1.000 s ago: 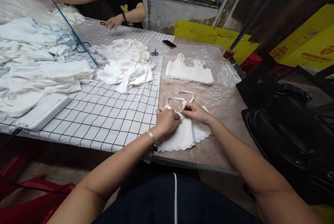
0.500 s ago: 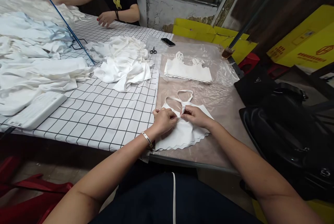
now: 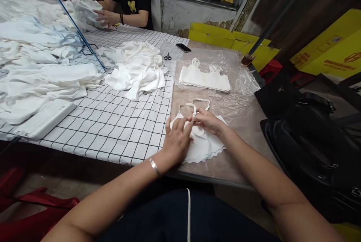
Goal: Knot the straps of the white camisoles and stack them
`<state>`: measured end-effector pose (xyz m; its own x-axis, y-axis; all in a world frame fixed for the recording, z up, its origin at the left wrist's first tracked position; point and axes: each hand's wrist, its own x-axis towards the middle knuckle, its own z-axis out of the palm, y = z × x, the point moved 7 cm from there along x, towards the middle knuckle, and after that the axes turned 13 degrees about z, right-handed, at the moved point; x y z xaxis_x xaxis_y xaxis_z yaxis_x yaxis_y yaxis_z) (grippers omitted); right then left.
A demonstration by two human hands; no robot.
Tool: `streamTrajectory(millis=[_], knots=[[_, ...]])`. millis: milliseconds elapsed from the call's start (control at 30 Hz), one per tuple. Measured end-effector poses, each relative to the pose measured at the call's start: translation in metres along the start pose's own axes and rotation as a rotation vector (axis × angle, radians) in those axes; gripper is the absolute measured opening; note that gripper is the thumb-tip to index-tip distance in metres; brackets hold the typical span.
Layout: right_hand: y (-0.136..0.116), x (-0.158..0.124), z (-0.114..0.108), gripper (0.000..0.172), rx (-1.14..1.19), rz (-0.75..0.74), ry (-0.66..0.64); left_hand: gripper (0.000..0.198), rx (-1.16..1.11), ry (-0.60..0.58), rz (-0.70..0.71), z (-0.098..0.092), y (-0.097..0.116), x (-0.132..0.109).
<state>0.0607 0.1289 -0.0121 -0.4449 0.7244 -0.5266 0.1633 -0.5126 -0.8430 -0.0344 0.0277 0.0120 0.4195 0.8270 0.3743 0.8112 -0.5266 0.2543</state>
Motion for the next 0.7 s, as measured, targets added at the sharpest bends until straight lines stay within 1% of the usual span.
streamTrajectory(millis=[33, 100, 133, 167, 200, 267, 333, 367, 433, 500, 533, 600, 633, 700], knots=[[-0.006, 0.006, 0.003, 0.021, 0.057, 0.037, -0.012, 0.037, 0.029, -0.019, 0.090, 0.002, 0.011, -0.010], [-0.027, 0.020, 0.008, 0.015, 0.075, 0.040, -0.020, 0.042, 0.045, -0.105, 0.225, 0.012, 0.026, -0.031], [-0.040, 0.027, 0.007, 0.013, 0.005, 0.022, 0.013, 0.046, 0.050, -0.146, 0.254, 0.017, 0.029, -0.040], [-0.052, 0.033, 0.004, 0.011, -0.111, 0.007, 0.079, 0.050, 0.056, -0.177, 0.259, 0.020, 0.028, -0.047], [-0.063, 0.037, -0.004, 0.008, -0.250, 0.001, 0.167, 0.053, 0.061, -0.197, 0.250, 0.021, 0.026, -0.052], [-0.079, 0.035, -0.029, 0.019, -0.501, 0.004, 0.357, 0.055, 0.058, -0.216, 0.236, 0.018, 0.020, -0.060], [-0.081, 0.017, -0.063, 0.028, -0.609, 0.012, 0.499, 0.055, 0.039, -0.214, 0.223, 0.011, 0.012, -0.067], [-0.074, 0.004, -0.081, 0.031, -0.650, 0.036, 0.551, 0.055, 0.028, -0.206, 0.216, 0.007, 0.008, -0.070], [-0.047, -0.029, -0.114, 0.036, -0.787, 0.141, 0.634, 0.052, 0.006, -0.182, 0.217, 0.000, 0.000, -0.076], [-0.010, -0.064, -0.137, 0.037, -0.883, 0.265, 0.626, 0.046, -0.019, -0.157, 0.253, -0.006, -0.008, -0.079], [0.008, -0.080, -0.142, 0.037, -0.870, 0.291, 0.590, 0.044, -0.035, -0.147, 0.288, -0.008, -0.012, -0.080], [0.037, -0.110, -0.147, 0.032, -0.749, 0.293, 0.511, 0.041, -0.064, -0.140, 0.361, -0.013, -0.019, -0.078], [0.048, -0.123, -0.149, 0.030, -0.691, 0.294, 0.492, 0.041, -0.074, -0.147, 0.395, -0.015, -0.022, -0.076], [0.060, -0.141, -0.154, 0.025, -0.633, 0.311, 0.501, 0.043, -0.075, -0.183, 0.442, -0.019, -0.025, -0.069]])
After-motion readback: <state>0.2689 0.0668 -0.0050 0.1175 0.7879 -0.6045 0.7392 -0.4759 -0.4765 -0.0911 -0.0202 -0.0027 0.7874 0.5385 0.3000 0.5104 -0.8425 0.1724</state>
